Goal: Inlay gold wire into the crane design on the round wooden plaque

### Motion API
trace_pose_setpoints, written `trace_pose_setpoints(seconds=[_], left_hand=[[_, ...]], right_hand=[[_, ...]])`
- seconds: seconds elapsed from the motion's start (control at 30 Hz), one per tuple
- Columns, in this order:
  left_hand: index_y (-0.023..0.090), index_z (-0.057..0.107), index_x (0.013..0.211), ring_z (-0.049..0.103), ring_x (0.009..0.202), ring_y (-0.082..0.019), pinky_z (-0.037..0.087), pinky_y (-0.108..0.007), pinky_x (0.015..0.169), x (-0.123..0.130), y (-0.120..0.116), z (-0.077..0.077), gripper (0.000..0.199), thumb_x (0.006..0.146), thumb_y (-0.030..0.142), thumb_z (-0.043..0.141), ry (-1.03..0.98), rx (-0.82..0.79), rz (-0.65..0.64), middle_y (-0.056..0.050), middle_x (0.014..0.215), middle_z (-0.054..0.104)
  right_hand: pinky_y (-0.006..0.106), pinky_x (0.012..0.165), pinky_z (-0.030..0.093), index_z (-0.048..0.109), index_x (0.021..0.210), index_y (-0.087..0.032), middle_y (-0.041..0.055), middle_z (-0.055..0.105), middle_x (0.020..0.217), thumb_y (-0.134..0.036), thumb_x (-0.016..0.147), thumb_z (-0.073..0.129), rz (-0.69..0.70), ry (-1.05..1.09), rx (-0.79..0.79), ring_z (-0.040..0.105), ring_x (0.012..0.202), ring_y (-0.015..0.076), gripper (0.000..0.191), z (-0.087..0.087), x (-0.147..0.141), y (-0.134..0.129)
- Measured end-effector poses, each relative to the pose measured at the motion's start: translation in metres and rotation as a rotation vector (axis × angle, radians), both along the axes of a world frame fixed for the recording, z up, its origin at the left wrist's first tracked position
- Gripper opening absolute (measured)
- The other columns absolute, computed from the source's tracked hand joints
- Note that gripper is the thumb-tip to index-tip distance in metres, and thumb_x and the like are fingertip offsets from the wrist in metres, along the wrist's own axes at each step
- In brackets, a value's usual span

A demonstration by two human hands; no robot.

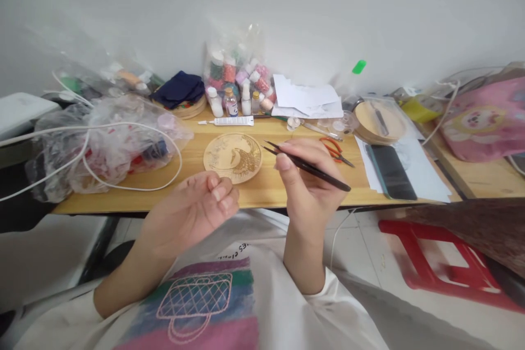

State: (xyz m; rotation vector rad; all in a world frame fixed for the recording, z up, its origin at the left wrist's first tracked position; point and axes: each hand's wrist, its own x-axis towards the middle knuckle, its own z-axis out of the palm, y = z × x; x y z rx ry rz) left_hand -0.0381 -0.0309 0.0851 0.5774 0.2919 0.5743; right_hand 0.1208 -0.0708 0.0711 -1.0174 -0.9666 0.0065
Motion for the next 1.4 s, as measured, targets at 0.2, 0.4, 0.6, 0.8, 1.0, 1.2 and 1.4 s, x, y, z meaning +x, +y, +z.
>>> trace_pose_setpoints(seconds=[0.2, 0.4, 0.6, 0.8, 1.0, 1.2, 1.4], left_hand=[[0.019, 0.070, 0.065, 0.059, 0.063, -0.007, 0.047, -0.018, 0.063, 0.002, 0.000, -0.004, 0.021, 0.067, 0.030, 0.088, 0.023, 0.010, 0.013, 0.004, 0.062, 0.064], [0.018, 0.069, 0.063, 0.058, 0.059, -0.005, 0.045, -0.016, 0.061, 0.008, 0.000, -0.009, 0.024, 0.063, 0.028, 0.091, 0.018, -0.042, -0.005, 0.005, 0.059, 0.063], [0.016, 0.073, 0.069, 0.064, 0.067, -0.006, 0.048, -0.015, 0.067, 0.013, 0.001, -0.012, 0.018, 0.077, 0.030, 0.082, -0.015, -0.059, -0.066, 0.002, 0.067, 0.070], [0.016, 0.074, 0.072, 0.067, 0.073, -0.005, 0.050, -0.013, 0.071, 0.017, 0.003, -0.016, 0.016, 0.079, 0.029, 0.081, -0.018, -0.087, -0.070, 0.002, 0.073, 0.074], [0.018, 0.076, 0.073, 0.066, 0.069, -0.005, 0.049, -0.013, 0.069, 0.020, 0.007, -0.020, 0.013, 0.076, 0.028, 0.083, 0.001, -0.087, -0.080, 0.003, 0.070, 0.073], [0.018, 0.073, 0.069, 0.062, 0.063, -0.005, 0.046, -0.015, 0.064, 0.025, 0.010, -0.026, 0.015, 0.069, 0.021, 0.087, -0.009, -0.127, -0.101, 0.004, 0.065, 0.070], [0.017, 0.072, 0.071, 0.063, 0.068, -0.005, 0.046, -0.015, 0.067, 0.029, 0.012, -0.029, 0.016, 0.081, 0.028, 0.079, -0.046, -0.110, -0.137, 0.003, 0.068, 0.069]], right_hand=[[0.035, 0.065, 0.053, 0.076, 0.084, -0.029, 0.0028, 0.068, 0.084, -0.028, 0.080, 0.076, 0.022, 0.037, -0.053, 0.065, 0.078, 0.0194, 0.004, -0.003, -0.001, 0.000], [0.031, 0.060, 0.051, 0.077, 0.085, -0.026, 0.0009, 0.068, 0.080, -0.022, 0.079, 0.076, 0.026, 0.067, -0.043, 0.063, 0.070, 0.0156, 0.008, -0.009, 0.002, 0.001], [0.027, 0.054, 0.048, 0.079, 0.086, -0.028, -0.0015, 0.069, 0.081, -0.015, 0.078, 0.075, 0.027, 0.111, -0.024, 0.057, 0.057, 0.0092, 0.016, -0.016, 0.004, 0.003], [0.026, 0.053, 0.046, 0.078, 0.084, -0.026, -0.0017, 0.068, 0.077, -0.014, 0.077, 0.075, 0.060, 0.155, -0.071, 0.058, 0.058, 0.0089, 0.015, -0.023, 0.010, 0.008], [0.025, 0.052, 0.048, 0.079, 0.082, -0.026, -0.0020, 0.069, 0.076, -0.013, 0.076, 0.076, 0.053, 0.212, -0.116, 0.059, 0.057, 0.0084, 0.015, -0.030, 0.014, 0.013], [0.024, 0.051, 0.048, 0.078, 0.082, -0.026, -0.0021, 0.070, 0.075, -0.015, 0.076, 0.077, 0.044, 0.238, -0.148, 0.059, 0.056, 0.0083, 0.013, -0.036, 0.018, 0.017], [0.023, 0.050, 0.047, 0.078, 0.081, -0.026, -0.0031, 0.068, 0.070, -0.015, 0.075, 0.076, 0.048, 0.260, -0.175, 0.058, 0.054, 0.0081, 0.012, -0.040, 0.021, 0.020]])
